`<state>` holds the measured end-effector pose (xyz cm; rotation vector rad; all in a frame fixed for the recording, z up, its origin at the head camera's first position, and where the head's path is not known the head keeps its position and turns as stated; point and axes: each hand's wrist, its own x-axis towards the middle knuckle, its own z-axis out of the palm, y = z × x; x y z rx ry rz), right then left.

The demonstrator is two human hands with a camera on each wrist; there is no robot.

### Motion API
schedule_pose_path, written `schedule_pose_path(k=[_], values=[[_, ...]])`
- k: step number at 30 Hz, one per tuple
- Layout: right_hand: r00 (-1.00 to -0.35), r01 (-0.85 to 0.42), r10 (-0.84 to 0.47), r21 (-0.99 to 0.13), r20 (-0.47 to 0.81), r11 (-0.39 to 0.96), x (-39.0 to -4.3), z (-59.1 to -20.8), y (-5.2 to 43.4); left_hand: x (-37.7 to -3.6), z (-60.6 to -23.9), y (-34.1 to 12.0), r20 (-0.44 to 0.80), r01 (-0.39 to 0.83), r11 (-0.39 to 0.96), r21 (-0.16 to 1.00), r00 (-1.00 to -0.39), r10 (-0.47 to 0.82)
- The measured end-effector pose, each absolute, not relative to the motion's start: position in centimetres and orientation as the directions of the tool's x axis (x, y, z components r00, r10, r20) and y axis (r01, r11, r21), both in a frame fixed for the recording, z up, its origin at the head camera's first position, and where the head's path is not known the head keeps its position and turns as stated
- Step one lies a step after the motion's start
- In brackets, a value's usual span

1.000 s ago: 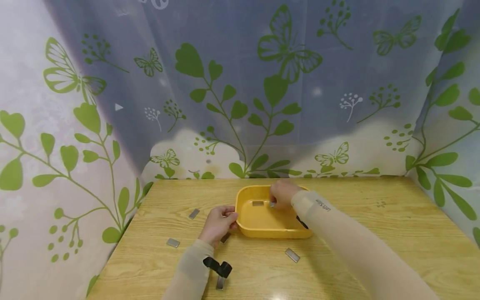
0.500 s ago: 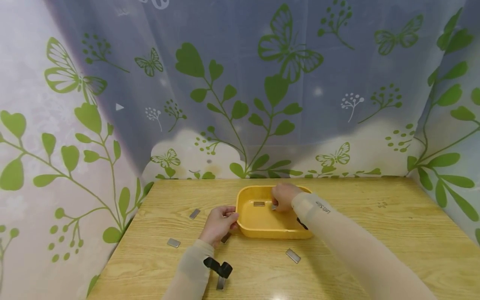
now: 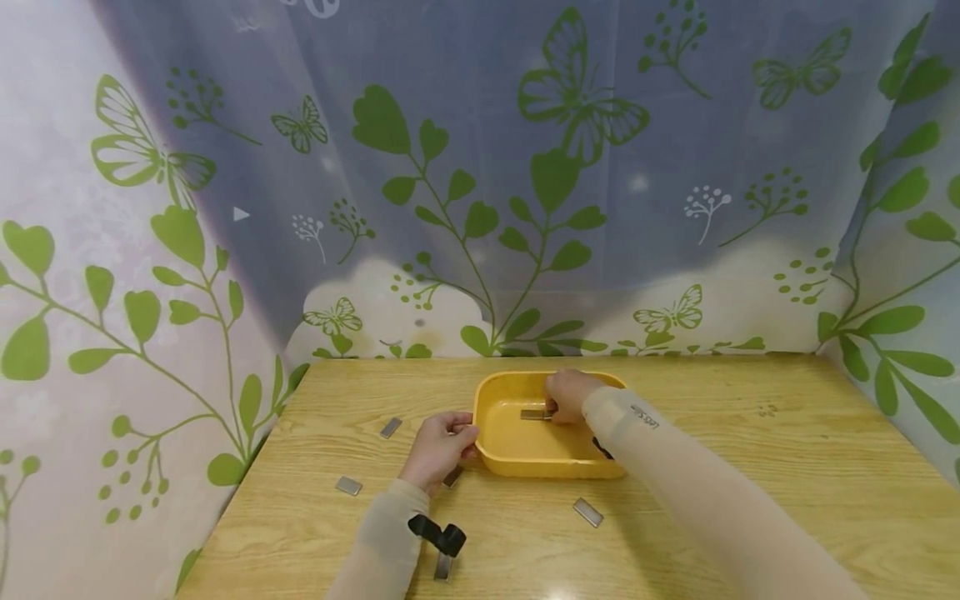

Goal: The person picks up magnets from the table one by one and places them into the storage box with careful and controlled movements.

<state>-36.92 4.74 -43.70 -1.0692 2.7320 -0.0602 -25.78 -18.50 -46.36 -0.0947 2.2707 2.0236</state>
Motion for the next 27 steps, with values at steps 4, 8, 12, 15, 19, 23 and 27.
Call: schedule_pose_path(k=[4,8,12,15,19,23,27], values=[[-0.723,-0.664,-0.67,-0.095,-0.169,0.741,-36.9,-43.8,4.4,-25.8,-46.4,-18.6,-0.112,-0.108,0.125,0.986,-0.993,0.023],[-0.713,-0.684,-0.687,-0.078,-0.142,0.726,-36.9,-43.9,4.1,-25.8,-46.6,-18.6,-0.102,-0.099,0.135,0.986,-0.995,0.017],[-0.706,-0.698,-0.699,-0.058,-0.11,0.714,-36.8,-44.0,3.8,-25.8,-46.6,-18.6,-0.1,-0.097,0.143,0.985,-0.995,0.008],[-0.712,-0.695,-0.695,-0.043,-0.099,0.718,-36.8,-43.9,3.5,-25.8,-46.6,-18.6,-0.104,-0.102,0.147,0.984,-0.995,0.002],[-0.727,-0.683,-0.681,-0.013,-0.088,0.73,-36.8,-43.9,3.1,-25.7,-46.4,-18.6,-0.111,-0.109,0.151,0.982,-0.994,0.0],[-0.744,-0.666,-0.663,0.019,-0.081,0.746,-36.9,-44.0,2.8,-25.7,-46.4,-18.5,-0.104,-0.102,0.153,0.983,-0.995,0.005],[-0.757,-0.652,-0.646,0.049,-0.095,0.757,-36.9,-44.1,2.5,-25.7,-46.4,-18.5,-0.104,-0.101,0.149,0.984,-0.995,0.009]])
